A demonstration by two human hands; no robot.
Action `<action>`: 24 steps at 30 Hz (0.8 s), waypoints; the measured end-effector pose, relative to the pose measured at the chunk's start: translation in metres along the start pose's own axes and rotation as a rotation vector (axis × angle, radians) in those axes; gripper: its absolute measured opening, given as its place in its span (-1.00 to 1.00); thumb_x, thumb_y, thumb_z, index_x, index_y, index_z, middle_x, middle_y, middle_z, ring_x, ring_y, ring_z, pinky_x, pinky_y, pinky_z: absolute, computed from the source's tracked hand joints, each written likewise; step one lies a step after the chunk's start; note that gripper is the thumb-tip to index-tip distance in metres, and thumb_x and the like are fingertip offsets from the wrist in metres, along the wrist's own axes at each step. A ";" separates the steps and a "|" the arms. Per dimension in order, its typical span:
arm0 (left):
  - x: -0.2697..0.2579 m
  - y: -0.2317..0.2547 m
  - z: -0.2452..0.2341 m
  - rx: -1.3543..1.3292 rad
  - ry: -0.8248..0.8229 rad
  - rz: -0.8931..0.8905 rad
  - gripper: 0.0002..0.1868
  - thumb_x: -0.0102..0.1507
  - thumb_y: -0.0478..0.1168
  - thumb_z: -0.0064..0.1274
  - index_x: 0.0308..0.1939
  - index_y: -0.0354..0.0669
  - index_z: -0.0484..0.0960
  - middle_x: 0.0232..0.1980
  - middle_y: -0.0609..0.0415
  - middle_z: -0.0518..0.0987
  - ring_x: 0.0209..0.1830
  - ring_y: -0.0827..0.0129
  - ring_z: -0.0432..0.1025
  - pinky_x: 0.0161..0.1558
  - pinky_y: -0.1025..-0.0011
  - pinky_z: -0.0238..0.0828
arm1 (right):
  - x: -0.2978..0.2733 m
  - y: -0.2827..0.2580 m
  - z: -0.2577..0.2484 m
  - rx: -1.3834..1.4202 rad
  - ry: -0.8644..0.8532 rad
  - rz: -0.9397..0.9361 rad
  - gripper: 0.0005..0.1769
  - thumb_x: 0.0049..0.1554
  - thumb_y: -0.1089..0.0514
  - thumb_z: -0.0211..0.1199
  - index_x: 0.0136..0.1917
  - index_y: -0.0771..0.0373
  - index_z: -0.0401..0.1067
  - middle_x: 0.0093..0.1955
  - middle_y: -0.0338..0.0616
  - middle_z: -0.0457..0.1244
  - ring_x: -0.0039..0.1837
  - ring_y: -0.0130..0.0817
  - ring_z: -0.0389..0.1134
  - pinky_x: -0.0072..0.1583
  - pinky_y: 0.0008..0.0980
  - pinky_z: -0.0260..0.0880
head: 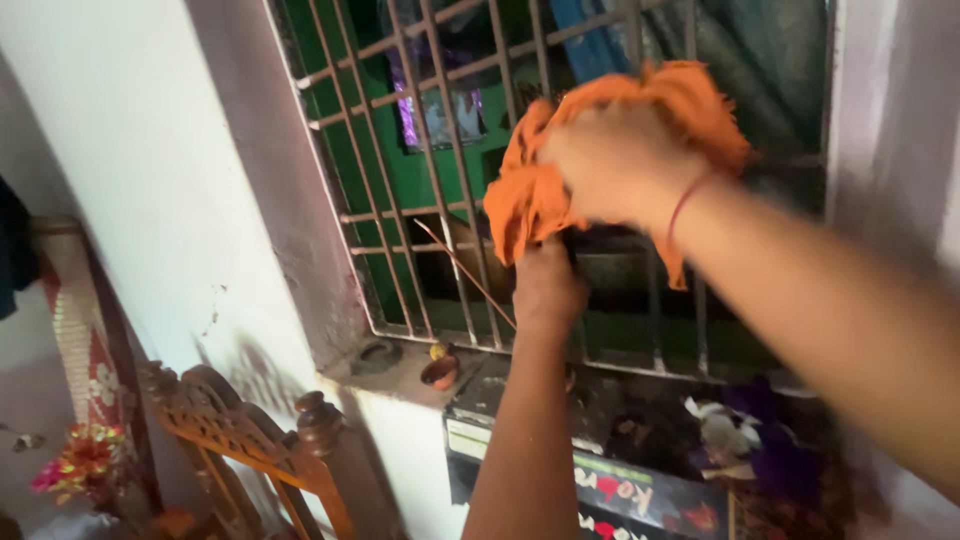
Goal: The person wipes a dark wooden surface with an orange cloth and then proceeds to wipe the metal bars and frame of a window with the same cloth.
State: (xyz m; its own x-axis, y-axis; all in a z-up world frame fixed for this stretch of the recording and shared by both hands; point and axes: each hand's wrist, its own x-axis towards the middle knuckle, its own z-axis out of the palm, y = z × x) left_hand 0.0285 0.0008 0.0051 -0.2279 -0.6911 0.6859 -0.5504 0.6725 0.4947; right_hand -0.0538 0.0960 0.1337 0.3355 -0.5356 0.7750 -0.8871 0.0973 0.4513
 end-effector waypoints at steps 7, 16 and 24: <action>-0.009 0.011 -0.011 -0.075 0.031 -0.030 -0.41 0.16 -0.35 0.08 0.28 0.03 0.38 0.54 -0.17 0.10 0.39 -0.16 0.24 0.12 -0.03 0.42 | 0.054 0.024 -0.010 0.127 0.256 0.087 -0.59 -0.17 0.18 0.43 0.01 0.20 0.56 -0.20 0.06 0.39 -0.15 0.03 0.45 -0.14 0.00 0.43; 0.000 -0.001 0.004 0.013 -0.067 -0.054 -0.53 0.27 -0.27 0.06 0.28 -0.07 0.44 0.41 -0.22 0.34 0.38 -0.11 0.35 0.21 0.01 0.42 | -0.008 -0.029 0.028 0.003 0.065 0.187 -0.87 0.08 0.09 0.38 -0.19 0.18 0.59 -0.17 0.06 0.42 -0.10 0.00 0.50 -0.15 -0.04 0.47; -0.007 0.007 -0.008 -0.070 0.057 0.016 -0.35 0.19 -0.37 0.08 0.37 0.01 0.32 0.56 -0.16 0.08 0.42 -0.09 0.24 0.10 -0.03 0.45 | 0.027 0.014 -0.027 -0.091 0.314 0.057 -0.71 -0.05 0.17 0.42 -0.01 0.14 0.61 -0.16 0.01 0.41 -0.03 -0.02 0.47 -0.02 -0.01 0.42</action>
